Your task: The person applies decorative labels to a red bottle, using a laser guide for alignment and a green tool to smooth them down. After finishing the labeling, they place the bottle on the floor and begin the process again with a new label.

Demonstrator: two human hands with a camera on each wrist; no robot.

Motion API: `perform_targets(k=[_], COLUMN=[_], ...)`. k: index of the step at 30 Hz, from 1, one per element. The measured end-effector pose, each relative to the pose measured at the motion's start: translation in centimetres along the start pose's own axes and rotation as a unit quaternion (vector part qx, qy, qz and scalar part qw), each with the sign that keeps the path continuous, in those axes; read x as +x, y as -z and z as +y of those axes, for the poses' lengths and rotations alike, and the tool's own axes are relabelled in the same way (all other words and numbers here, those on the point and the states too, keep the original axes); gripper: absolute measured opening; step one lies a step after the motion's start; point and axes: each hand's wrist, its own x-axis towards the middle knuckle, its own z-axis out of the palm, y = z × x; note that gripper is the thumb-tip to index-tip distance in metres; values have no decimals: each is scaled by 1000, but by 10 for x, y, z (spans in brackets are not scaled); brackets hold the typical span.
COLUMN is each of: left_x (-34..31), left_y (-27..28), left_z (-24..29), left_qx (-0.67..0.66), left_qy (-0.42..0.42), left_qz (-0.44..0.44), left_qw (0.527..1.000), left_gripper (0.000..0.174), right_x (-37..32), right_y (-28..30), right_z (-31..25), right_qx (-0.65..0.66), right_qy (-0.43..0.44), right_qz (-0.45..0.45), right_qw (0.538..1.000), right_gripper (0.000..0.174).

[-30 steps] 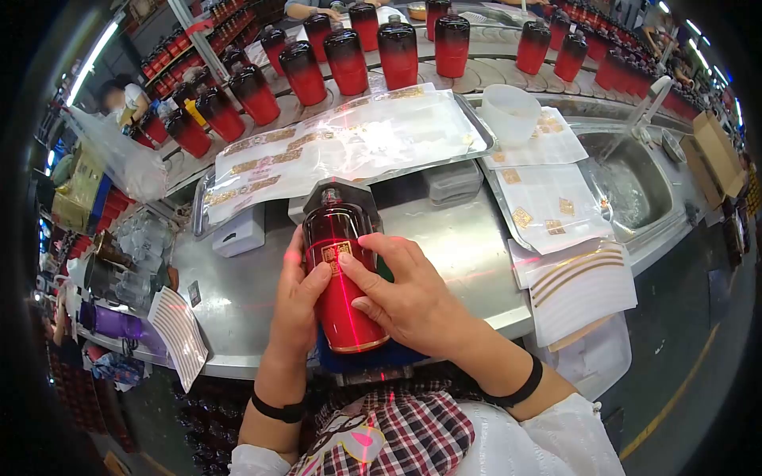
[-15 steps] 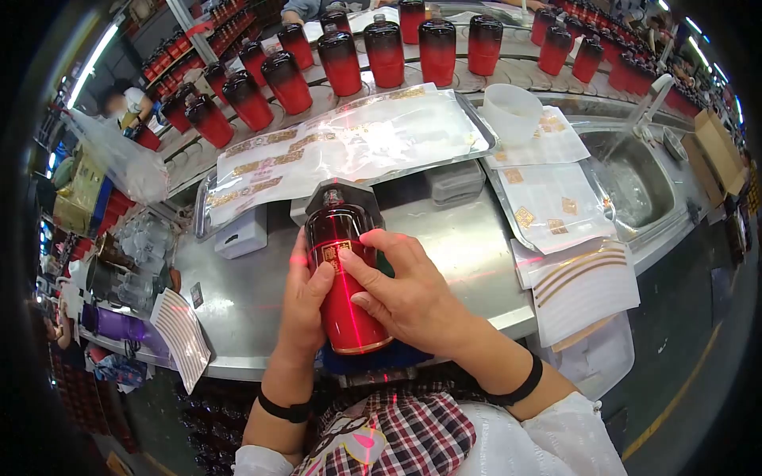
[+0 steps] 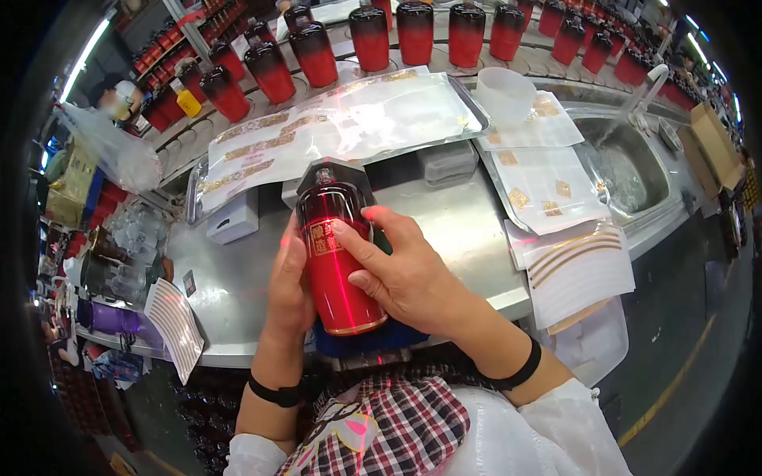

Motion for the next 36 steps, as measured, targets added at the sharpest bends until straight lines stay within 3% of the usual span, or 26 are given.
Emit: perform_targets(k=[7,27,30,33,34,36], left_x=[2,3,3,2,3,4], left_y=[-1,-5,-6,-4,-5,-8], left_z=[-1,-4,-3,-3,-2,0], left_qx=[87,88,84,84,84,86], left_qy=[12,1,5,15,19,19], left_qz=[63,79,81,75,75,77], left_qw=[994,993,993,994,993,993], left_gripper=[78,77,79,80,80,79], right_x=[1,5,7,25,38,65], right_y=[1,4,8,31,45,55], right_z=[-3,-3,-1,-3,-13,-17], right_qx=[-18,-32,-39,39,-7,-58], right_qy=[6,12,11,-43,-80,-30], right_qz=[-8,-7,36,41,-17,-95], right_qw=[1000,999,999,997,997,993], right_gripper=[48,51,51,43,33,31])
